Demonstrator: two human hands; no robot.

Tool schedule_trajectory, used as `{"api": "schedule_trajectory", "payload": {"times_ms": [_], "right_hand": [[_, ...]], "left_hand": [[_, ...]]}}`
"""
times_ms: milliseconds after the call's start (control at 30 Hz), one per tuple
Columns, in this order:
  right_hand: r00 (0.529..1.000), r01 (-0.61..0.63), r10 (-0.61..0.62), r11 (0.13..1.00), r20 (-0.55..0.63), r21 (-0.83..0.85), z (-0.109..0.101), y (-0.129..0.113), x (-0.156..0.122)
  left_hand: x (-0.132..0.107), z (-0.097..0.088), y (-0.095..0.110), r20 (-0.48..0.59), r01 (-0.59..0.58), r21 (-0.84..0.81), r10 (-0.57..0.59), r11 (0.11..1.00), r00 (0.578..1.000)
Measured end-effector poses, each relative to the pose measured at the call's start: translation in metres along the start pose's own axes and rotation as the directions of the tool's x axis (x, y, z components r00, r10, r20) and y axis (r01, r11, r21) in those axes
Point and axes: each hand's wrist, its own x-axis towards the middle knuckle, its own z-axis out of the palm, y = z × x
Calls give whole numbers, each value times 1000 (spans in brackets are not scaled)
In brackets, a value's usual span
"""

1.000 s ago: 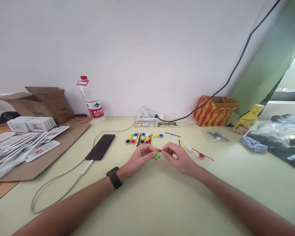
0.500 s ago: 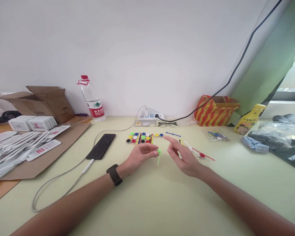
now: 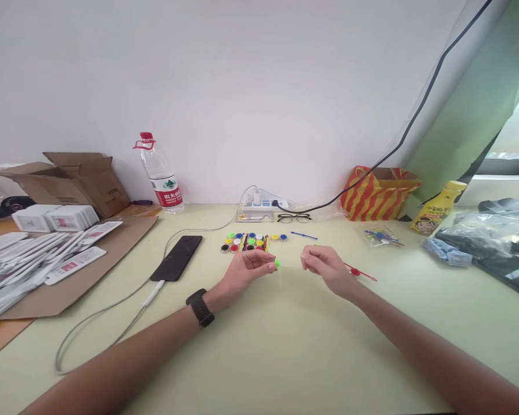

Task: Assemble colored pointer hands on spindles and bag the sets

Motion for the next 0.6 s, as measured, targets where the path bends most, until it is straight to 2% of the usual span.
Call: {"api": "schedule_trajectory", "payload": {"times_ms": [100, 600], "right_hand": [[999, 20, -21, 998, -26, -55, 8, 2, 1], [996, 74, -71, 995, 50, -65, 23, 8, -4]], "left_hand": [[0, 1, 0, 6, 4, 4, -4, 1000, 1000], [-6, 4, 5, 110, 8, 36, -12, 999, 994]]}}
